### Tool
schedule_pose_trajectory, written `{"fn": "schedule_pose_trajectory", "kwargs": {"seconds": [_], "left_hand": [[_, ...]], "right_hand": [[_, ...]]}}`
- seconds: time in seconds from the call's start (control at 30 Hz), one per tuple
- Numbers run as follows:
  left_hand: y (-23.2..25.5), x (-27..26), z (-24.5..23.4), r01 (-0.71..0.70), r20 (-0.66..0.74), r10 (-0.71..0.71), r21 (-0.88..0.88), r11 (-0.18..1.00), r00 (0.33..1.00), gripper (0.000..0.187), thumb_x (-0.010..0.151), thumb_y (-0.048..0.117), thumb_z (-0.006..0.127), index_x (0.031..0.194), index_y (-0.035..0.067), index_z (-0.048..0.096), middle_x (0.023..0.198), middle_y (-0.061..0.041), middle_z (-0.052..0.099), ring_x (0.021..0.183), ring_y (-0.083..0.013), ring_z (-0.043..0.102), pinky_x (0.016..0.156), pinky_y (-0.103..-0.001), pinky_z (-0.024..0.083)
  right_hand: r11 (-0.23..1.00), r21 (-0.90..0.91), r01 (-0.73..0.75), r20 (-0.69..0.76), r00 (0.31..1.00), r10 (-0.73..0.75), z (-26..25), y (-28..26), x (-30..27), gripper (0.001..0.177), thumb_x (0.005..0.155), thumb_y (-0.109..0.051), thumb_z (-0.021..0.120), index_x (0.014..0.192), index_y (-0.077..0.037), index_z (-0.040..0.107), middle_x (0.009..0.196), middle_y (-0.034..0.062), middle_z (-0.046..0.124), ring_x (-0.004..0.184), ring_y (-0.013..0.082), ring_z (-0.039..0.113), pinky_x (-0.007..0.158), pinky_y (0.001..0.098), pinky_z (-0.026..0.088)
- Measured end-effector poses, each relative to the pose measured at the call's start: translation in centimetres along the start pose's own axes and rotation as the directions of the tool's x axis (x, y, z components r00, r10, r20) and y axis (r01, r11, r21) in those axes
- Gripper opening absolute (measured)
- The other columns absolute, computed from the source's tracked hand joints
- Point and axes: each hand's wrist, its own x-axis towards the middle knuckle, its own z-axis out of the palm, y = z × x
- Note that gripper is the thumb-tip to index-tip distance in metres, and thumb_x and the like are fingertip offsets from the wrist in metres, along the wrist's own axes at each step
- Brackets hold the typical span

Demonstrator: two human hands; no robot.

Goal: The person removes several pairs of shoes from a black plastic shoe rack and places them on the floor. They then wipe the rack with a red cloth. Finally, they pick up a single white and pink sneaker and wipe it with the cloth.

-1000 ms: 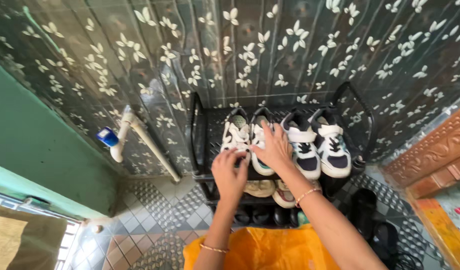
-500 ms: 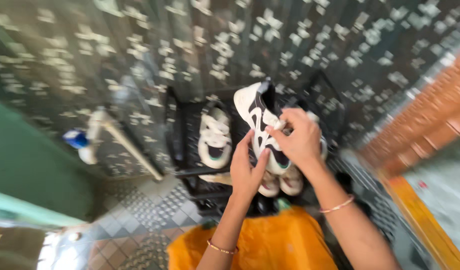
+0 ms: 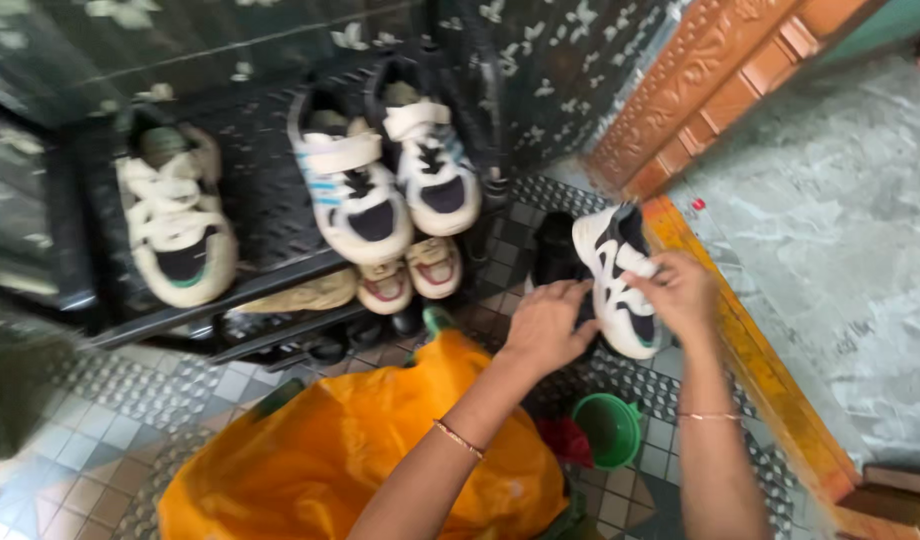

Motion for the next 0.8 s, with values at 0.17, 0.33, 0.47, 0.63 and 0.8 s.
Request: {"fn": "schedule_pose_trajectory", "kwargs": {"seconds": [0.17, 0.33, 0.47, 0.63, 0.8], "left_hand": [[-4.2, 2.1, 7.3, 0.176, 0.204, -0.200, 0.129, 0.976, 0.958, 0.055, 0.084, 0.032, 0.075, 0.134, 0.013, 0.062, 0.130, -0.015, 0.064, 0.121, -0.0366, 0.058, 0.101, -0.048, 0.046], [-6.2, 3.5, 12.1, 0.170, 0.223, -0.197, 0.135, 0.976, 0.955, 0.057, 0.083, 0.029, 0.075, 0.135, 0.011, 0.061, 0.130, -0.017, 0.063, 0.124, -0.0364, 0.057, 0.103, -0.047, 0.045], [-6.2, 4.4, 12.9, 0.186, 0.234, -0.209, 0.116, 0.976, 0.949, 0.059, 0.082, 0.028, 0.075, 0.136, 0.010, 0.059, 0.133, -0.017, 0.062, 0.125, -0.0369, 0.055, 0.103, -0.048, 0.044], [-4.8, 4.0, 8.1, 0.126, 0.201, -0.129, 0.026, 0.992, 0.971, 0.059, 0.085, 0.025, 0.074, 0.139, 0.008, 0.056, 0.133, -0.017, 0.061, 0.125, -0.0372, 0.054, 0.104, -0.048, 0.042], [-3.2, 1.1, -1.3, -0.035, -0.131, 0.019, -0.124, 0.992, 0.991, 0.049, 0.088, 0.015, 0.069, 0.136, 0.009, 0.060, 0.134, -0.013, 0.064, 0.128, -0.0347, 0.057, 0.107, -0.046, 0.043]], "right_hand": [[0.900, -0.375, -0.220, -0.181, 0.970, 0.162, 6.1, 15.4, 2.0, 0.039, 0.071, -0.032, 0.094, 0.094, -0.007, 0.076, 0.077, 0.0154, 0.073, 0.067, 0.0287, 0.071, 0.065, 0.0414, 0.054], [0.899, -0.424, -0.107, -0.278, 0.960, -0.017, 10.4, 23.8, 2.7, 0.028, 0.075, -0.017, 0.085, 0.099, -0.008, 0.073, 0.102, 0.0177, 0.071, 0.091, 0.0385, 0.069, 0.080, 0.0457, 0.054], [0.952, -0.278, -0.129, -0.209, 0.975, 0.071, 11.1, 26.9, 3.1, 0.031, 0.084, -0.005, 0.074, 0.115, -0.010, 0.072, 0.107, 0.0165, 0.071, 0.089, 0.0342, 0.070, 0.080, 0.0431, 0.055], [0.987, 0.035, -0.158, -0.169, 0.972, 0.162, 11.0, 24.3, 4.2, 0.022, 0.095, -0.006, 0.068, 0.116, -0.011, 0.073, 0.096, 0.0063, 0.073, 0.081, 0.0158, 0.070, 0.073, 0.0328, 0.058], [0.902, 0.408, -0.143, -0.112, 0.972, 0.204, 11.3, 12.6, 0.6, 0.017, 0.102, -0.009, 0.067, 0.117, -0.003, 0.069, 0.094, 0.0040, 0.071, 0.079, 0.0089, 0.064, 0.069, 0.0233, 0.054]]}}
